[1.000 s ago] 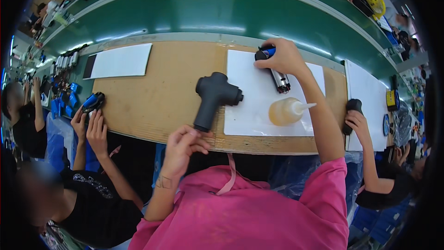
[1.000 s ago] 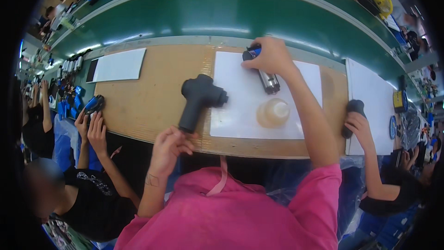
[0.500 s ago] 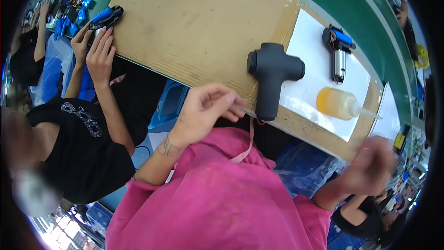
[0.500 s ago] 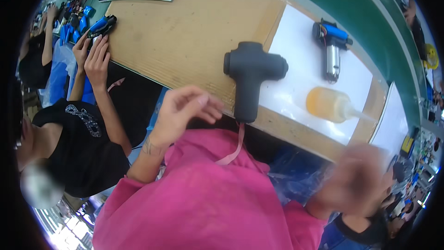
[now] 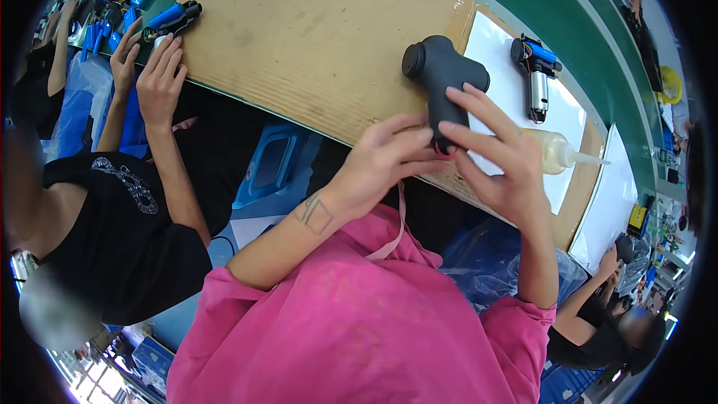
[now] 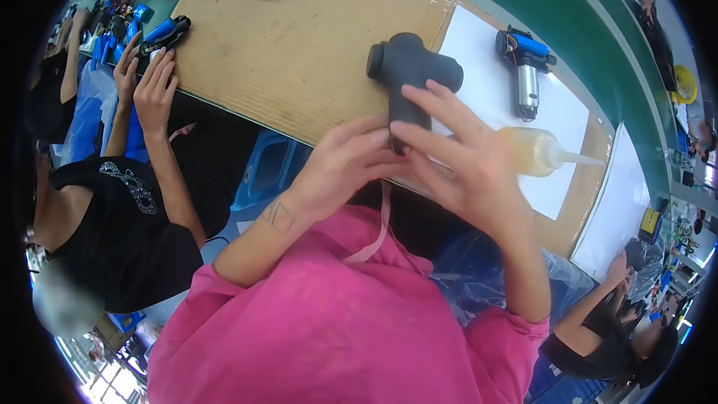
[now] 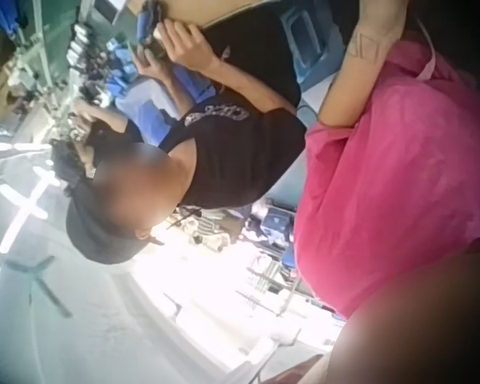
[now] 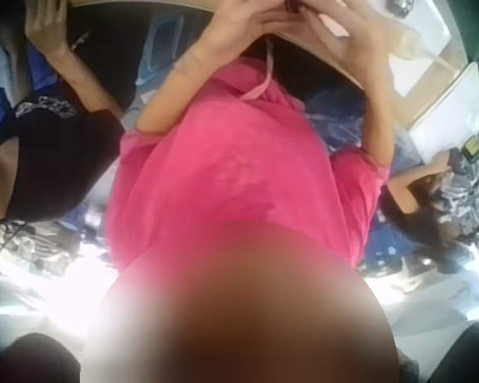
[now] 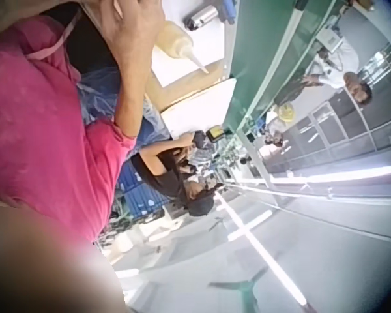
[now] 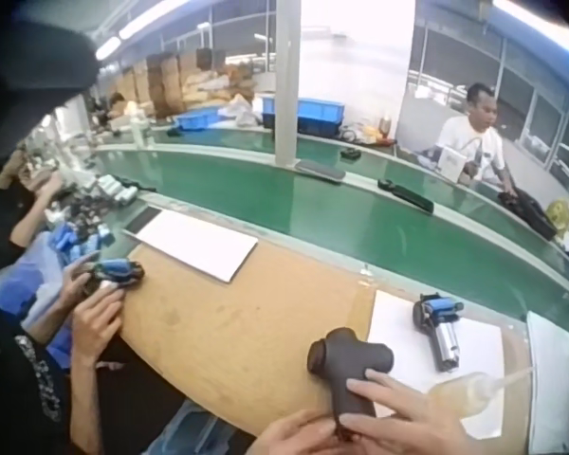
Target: Assembling small mechanical components and applying liquid from a squeeze bottle at a factory workbench.
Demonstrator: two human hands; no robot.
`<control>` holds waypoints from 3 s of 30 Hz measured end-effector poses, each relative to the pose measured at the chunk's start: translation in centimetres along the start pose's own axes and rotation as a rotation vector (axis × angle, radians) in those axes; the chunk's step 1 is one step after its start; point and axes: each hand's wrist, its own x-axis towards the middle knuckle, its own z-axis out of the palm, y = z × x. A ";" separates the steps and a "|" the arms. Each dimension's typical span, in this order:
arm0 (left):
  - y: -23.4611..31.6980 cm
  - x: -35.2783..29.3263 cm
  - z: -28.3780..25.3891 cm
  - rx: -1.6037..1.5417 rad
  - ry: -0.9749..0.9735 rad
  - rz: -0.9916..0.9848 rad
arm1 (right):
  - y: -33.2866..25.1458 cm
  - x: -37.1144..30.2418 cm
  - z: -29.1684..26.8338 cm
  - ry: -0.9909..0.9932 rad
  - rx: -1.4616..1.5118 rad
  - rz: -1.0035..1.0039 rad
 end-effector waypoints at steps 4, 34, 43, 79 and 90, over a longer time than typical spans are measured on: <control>0.4 2.3 0.8 -0.259 -0.102 -0.003 | -0.6 1.3 -0.5 0.059 0.070 0.080; -1.4 0.4 -1.2 -0.487 -0.334 -0.097 | -1.9 3.7 -3.3 -0.357 0.028 0.035; -0.6 1.3 0.1 -0.439 -0.304 -0.108 | -0.2 4.8 -4.0 -0.433 -0.037 -0.228; 1.5 0.6 3.5 -0.564 -0.105 -0.039 | -2.6 2.8 -3.3 0.051 -0.426 -0.452; 1.7 0.7 3.4 -0.552 -0.101 -0.049 | -3.4 3.1 -2.9 -0.014 -0.286 -0.224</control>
